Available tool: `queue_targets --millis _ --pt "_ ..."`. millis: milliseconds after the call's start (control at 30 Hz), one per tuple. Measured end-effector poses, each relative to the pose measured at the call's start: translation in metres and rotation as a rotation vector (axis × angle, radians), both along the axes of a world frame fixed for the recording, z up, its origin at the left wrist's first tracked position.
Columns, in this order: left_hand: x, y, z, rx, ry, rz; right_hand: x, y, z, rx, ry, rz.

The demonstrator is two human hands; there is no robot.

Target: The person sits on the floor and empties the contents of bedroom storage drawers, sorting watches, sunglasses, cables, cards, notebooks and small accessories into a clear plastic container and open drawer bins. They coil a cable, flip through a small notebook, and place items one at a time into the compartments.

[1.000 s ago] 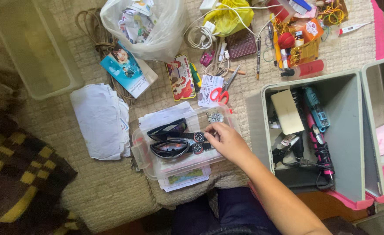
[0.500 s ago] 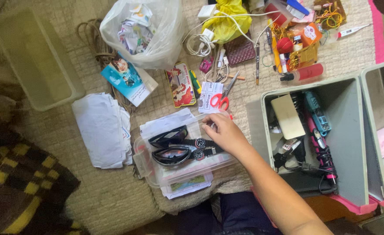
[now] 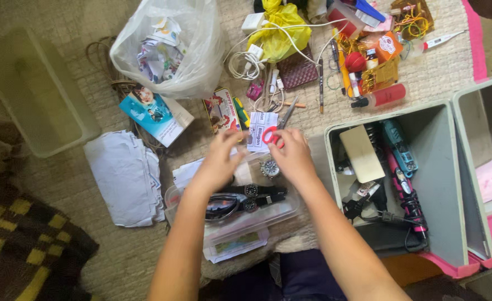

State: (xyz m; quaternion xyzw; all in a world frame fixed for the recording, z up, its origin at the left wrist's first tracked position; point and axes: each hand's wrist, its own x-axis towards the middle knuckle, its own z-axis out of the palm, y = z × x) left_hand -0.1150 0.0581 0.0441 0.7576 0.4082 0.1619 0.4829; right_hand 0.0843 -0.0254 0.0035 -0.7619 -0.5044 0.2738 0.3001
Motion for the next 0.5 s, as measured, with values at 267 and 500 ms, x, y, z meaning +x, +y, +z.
queue_targets --millis 267,500 --pt "0.011 0.021 -0.087 0.192 0.634 -0.191 0.001 0.053 -0.045 -0.244 0.080 0.289" --pt "-0.032 0.034 -0.089 0.116 0.871 -0.067 -0.010 0.089 -0.044 -0.594 -0.010 0.406"
